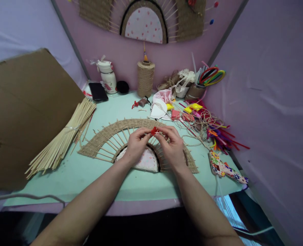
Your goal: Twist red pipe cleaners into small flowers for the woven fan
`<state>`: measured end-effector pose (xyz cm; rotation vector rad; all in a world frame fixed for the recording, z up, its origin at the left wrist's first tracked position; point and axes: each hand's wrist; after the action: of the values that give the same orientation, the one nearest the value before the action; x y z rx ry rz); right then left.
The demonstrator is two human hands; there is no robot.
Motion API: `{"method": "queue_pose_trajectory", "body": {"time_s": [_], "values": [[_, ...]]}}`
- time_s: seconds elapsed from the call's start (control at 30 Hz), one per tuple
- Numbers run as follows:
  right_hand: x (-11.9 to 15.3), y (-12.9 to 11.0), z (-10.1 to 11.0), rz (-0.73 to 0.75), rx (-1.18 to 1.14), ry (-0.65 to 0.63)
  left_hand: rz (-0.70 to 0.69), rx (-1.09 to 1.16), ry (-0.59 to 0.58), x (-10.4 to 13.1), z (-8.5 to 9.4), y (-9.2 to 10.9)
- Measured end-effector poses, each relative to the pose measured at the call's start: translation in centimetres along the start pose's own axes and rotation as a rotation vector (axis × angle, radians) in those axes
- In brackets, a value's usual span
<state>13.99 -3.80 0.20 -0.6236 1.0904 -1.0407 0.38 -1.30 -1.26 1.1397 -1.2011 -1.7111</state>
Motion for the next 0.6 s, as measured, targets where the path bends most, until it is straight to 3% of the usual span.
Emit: {"method": "queue_pose_trajectory", "body": {"time_s": [0.27,0.47,0.6], "values": [[0.02,0.38,-0.09,-0.015,0.033,-0.049,0.018,-0.024,-0.014,0.01,0.0,0.13],[-0.25,0.42,0.66,0.017,-0.032,0.112,0.118,0.152,0.042,-0.23,-0.05,0.07],[-0.3,0.35,0.67,0.042,0.003,0.101,0.024,0.076,0.063,-0.24,0.05,-0.32]]}}
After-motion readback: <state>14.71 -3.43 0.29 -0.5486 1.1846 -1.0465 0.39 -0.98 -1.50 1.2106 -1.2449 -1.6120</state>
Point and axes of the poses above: each hand's wrist, its own x-axis away from the middle knuckle, its own z-axis out of the back of the hand, y = z × x, and after that the axes turned 15 degrees about -y, right-handed
